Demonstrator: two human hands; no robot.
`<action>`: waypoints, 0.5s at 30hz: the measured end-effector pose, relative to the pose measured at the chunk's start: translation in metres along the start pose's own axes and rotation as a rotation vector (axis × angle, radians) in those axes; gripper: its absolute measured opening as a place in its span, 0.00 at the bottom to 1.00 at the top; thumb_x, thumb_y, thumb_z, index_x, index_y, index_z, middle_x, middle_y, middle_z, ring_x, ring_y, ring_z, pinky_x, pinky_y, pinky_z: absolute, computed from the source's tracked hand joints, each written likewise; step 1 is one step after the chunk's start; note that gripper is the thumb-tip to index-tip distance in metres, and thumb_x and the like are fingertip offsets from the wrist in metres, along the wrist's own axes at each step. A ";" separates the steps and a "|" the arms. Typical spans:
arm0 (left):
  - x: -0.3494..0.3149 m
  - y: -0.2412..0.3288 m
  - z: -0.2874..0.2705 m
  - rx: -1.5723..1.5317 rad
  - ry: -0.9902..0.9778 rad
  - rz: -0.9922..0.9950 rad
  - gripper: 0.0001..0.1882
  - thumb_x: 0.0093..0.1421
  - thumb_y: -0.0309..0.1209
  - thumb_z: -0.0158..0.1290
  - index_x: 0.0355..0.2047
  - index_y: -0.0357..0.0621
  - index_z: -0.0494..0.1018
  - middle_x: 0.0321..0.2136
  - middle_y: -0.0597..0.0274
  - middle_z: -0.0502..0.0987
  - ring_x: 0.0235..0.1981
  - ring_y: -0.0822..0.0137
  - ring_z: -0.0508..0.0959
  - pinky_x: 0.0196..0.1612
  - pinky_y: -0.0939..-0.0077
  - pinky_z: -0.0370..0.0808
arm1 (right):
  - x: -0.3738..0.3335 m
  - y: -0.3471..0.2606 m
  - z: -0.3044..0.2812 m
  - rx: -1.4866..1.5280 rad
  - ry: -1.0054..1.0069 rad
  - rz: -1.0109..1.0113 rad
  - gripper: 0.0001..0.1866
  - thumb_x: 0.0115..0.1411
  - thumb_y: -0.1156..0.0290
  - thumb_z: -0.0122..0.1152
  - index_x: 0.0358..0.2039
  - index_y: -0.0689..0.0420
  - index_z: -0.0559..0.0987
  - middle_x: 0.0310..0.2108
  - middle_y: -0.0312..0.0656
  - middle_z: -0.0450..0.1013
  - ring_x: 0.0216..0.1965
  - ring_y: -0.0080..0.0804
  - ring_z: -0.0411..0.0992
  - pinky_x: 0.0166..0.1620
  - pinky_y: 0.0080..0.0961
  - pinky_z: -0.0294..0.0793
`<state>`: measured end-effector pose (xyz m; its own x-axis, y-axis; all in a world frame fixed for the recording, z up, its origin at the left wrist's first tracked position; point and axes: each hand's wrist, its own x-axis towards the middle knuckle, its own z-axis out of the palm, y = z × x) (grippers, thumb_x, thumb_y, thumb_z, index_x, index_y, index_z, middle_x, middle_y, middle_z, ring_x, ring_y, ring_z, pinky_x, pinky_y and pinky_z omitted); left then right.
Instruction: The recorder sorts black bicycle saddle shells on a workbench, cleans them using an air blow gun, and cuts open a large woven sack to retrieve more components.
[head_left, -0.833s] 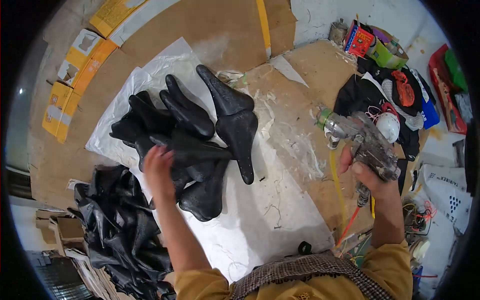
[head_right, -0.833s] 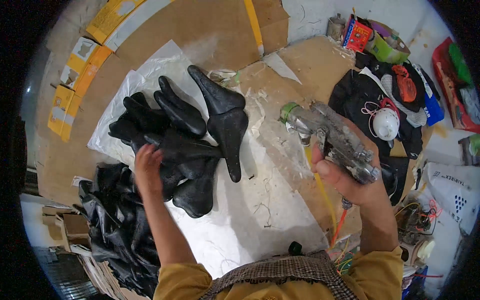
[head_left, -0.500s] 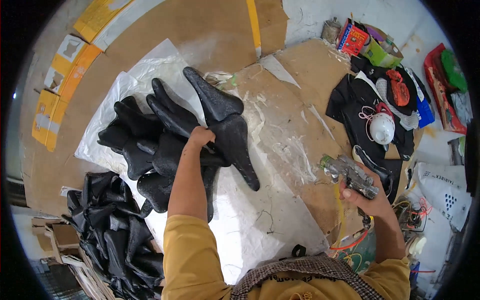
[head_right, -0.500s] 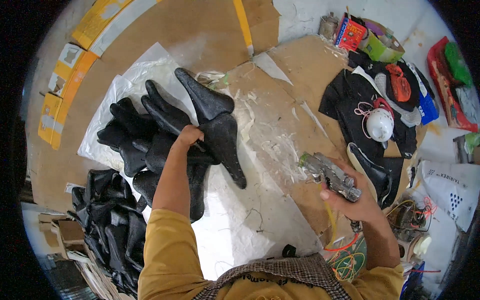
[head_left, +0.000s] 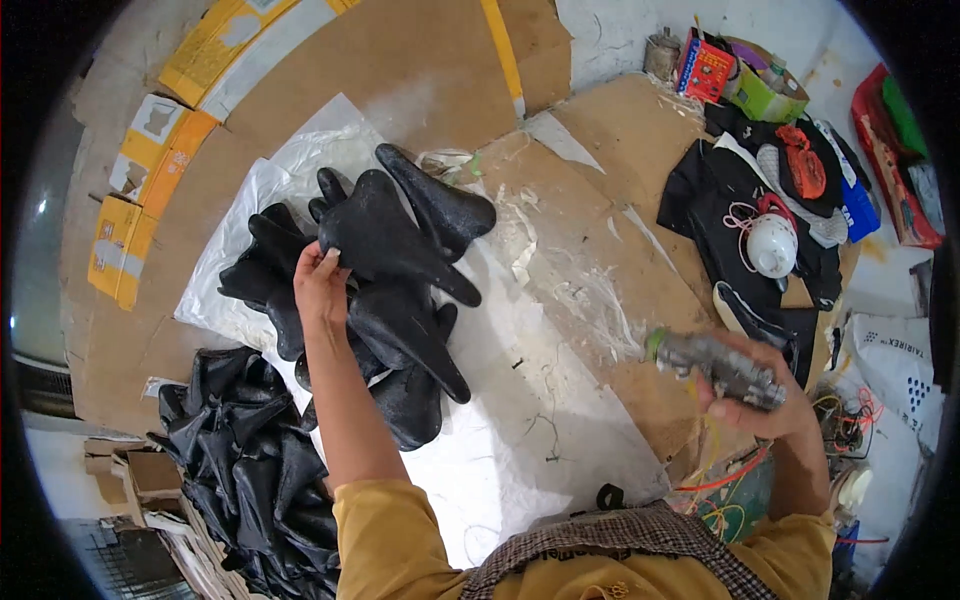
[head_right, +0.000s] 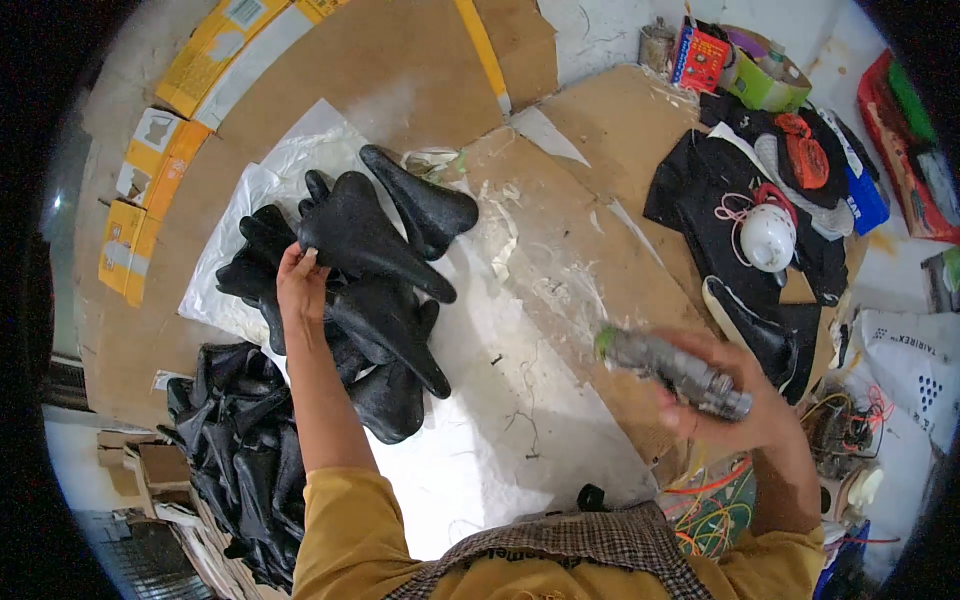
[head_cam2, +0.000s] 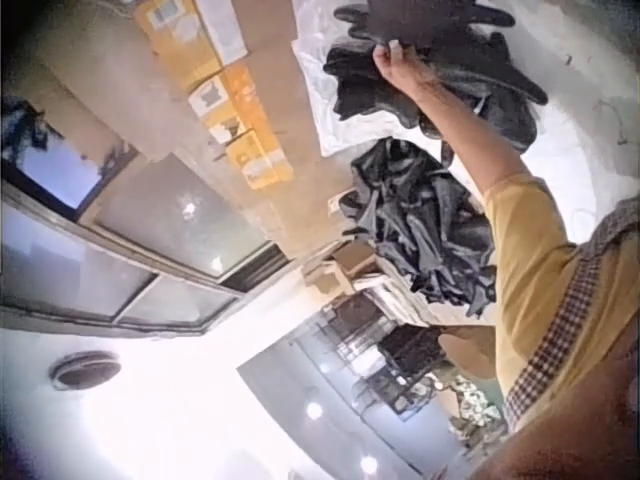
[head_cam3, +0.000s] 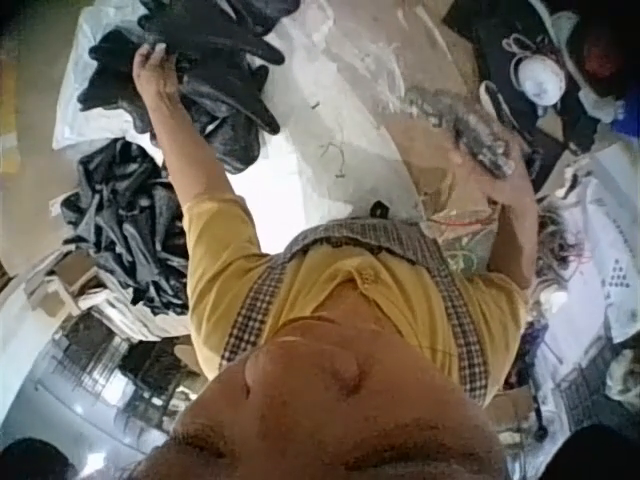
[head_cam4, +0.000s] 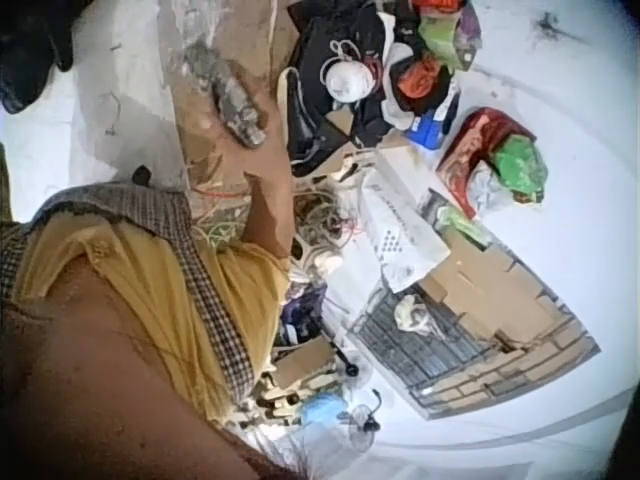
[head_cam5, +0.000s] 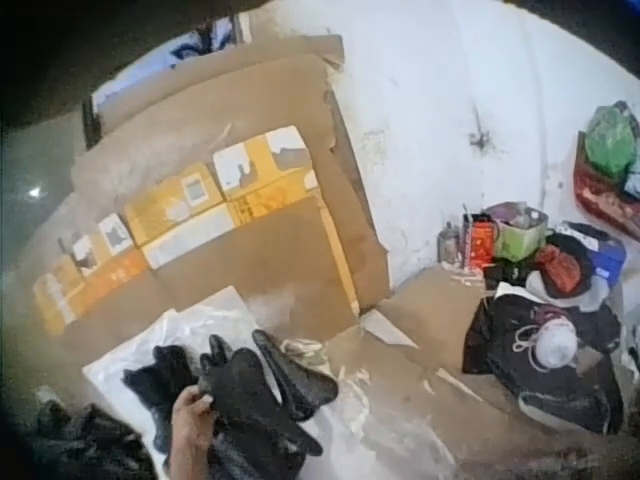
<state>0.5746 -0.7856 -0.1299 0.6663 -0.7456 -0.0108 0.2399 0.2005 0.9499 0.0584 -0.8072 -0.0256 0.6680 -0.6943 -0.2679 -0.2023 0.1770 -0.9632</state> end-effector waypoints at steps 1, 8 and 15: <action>0.011 -0.005 0.003 -0.007 0.003 -0.004 0.08 0.53 0.19 0.50 0.32 0.45 0.69 0.26 0.70 0.73 0.27 0.74 0.74 0.29 0.79 0.71 | -0.003 0.002 -0.007 -0.121 -0.086 -0.004 0.37 0.43 0.72 0.65 0.54 0.65 0.61 0.28 0.38 0.69 0.28 0.22 0.68 0.32 0.18 0.68; 0.051 -0.051 0.029 -0.033 -0.114 -0.086 0.09 0.53 0.18 0.50 0.32 0.47 0.69 0.26 0.70 0.73 0.28 0.73 0.74 0.32 0.76 0.70 | 0.004 -0.030 0.014 0.088 0.206 -0.216 0.36 0.41 0.67 0.68 0.50 0.68 0.66 0.27 0.37 0.70 0.28 0.20 0.68 0.32 0.16 0.68; 0.093 -0.097 0.034 -0.064 -0.103 -0.095 0.09 0.52 0.18 0.49 0.32 0.45 0.69 0.29 0.69 0.73 0.33 0.70 0.71 0.41 0.76 0.66 | 0.012 0.011 0.000 0.035 0.141 -0.166 0.36 0.43 0.71 0.66 0.52 0.67 0.62 0.29 0.38 0.70 0.29 0.21 0.69 0.34 0.17 0.69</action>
<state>0.5894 -0.8966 -0.2119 0.5630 -0.8240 -0.0644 0.3453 0.1637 0.9241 0.0641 -0.8137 -0.0391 0.5829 -0.8061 -0.1025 -0.0711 0.0750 -0.9946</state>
